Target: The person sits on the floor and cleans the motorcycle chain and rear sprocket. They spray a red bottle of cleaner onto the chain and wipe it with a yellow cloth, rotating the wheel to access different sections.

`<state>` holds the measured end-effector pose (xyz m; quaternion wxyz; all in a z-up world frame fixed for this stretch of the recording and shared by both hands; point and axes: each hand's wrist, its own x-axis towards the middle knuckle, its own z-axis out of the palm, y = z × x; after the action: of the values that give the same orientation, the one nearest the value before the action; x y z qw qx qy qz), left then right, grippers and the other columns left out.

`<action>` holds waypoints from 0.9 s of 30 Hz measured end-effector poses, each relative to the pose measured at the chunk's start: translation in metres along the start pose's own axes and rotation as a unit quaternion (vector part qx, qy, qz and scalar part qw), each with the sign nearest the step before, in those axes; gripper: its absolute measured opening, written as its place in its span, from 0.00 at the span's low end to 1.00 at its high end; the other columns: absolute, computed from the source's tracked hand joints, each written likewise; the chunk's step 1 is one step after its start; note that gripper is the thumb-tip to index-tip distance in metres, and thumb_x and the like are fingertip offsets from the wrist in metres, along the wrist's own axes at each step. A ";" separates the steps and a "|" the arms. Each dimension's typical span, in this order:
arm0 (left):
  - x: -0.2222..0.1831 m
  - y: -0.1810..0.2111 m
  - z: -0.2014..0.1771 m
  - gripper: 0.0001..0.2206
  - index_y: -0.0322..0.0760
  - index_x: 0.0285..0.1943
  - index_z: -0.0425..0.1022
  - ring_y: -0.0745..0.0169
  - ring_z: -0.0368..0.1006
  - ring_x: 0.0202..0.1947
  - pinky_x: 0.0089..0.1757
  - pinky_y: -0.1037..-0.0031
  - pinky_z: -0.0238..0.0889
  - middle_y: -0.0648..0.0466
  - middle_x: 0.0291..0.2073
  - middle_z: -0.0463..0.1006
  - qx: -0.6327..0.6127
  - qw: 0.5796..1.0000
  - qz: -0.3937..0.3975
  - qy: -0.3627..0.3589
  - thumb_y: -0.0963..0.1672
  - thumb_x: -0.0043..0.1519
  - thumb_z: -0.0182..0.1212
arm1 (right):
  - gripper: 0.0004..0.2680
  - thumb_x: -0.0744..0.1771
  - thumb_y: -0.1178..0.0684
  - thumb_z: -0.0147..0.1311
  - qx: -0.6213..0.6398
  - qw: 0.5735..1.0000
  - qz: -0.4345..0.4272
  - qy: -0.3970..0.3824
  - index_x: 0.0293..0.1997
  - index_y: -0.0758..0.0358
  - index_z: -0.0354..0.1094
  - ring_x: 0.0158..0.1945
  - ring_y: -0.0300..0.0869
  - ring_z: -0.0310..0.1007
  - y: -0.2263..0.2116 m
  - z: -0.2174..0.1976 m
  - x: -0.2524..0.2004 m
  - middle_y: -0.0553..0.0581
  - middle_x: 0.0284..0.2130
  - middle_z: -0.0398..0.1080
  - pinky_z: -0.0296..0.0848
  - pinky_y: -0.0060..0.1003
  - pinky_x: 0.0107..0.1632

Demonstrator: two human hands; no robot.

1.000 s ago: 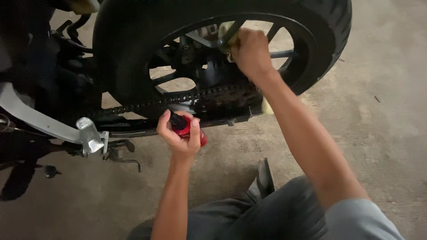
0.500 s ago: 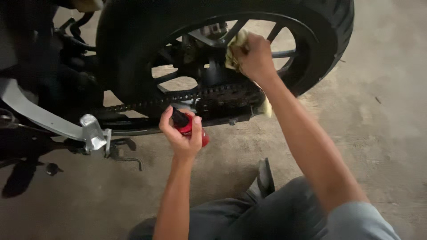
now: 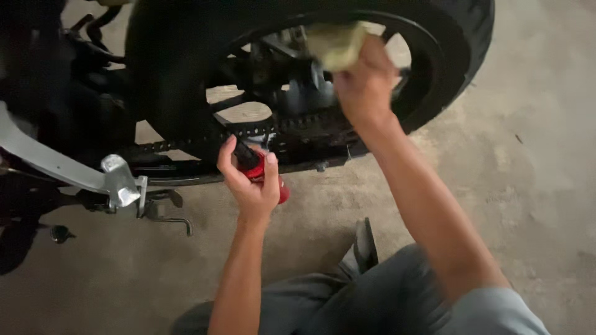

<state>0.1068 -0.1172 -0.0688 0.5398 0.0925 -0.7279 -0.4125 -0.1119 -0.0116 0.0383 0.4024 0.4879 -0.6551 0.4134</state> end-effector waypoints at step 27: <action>0.010 0.012 -0.002 0.28 0.30 0.75 0.50 0.65 0.74 0.43 0.48 0.74 0.71 0.50 0.44 0.75 0.000 1.000 0.015 -0.024 0.40 0.69 0.62 | 0.06 0.64 0.64 0.65 0.019 0.978 -0.187 -0.089 0.41 0.64 0.76 0.46 0.46 0.81 -0.010 0.044 0.032 0.56 0.48 0.75 0.82 0.35 0.47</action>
<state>0.1084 -0.1166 -0.0530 0.5279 0.0715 -0.7421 -0.4067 -0.1136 -0.0639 0.0548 0.4036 0.6438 -0.5775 0.2984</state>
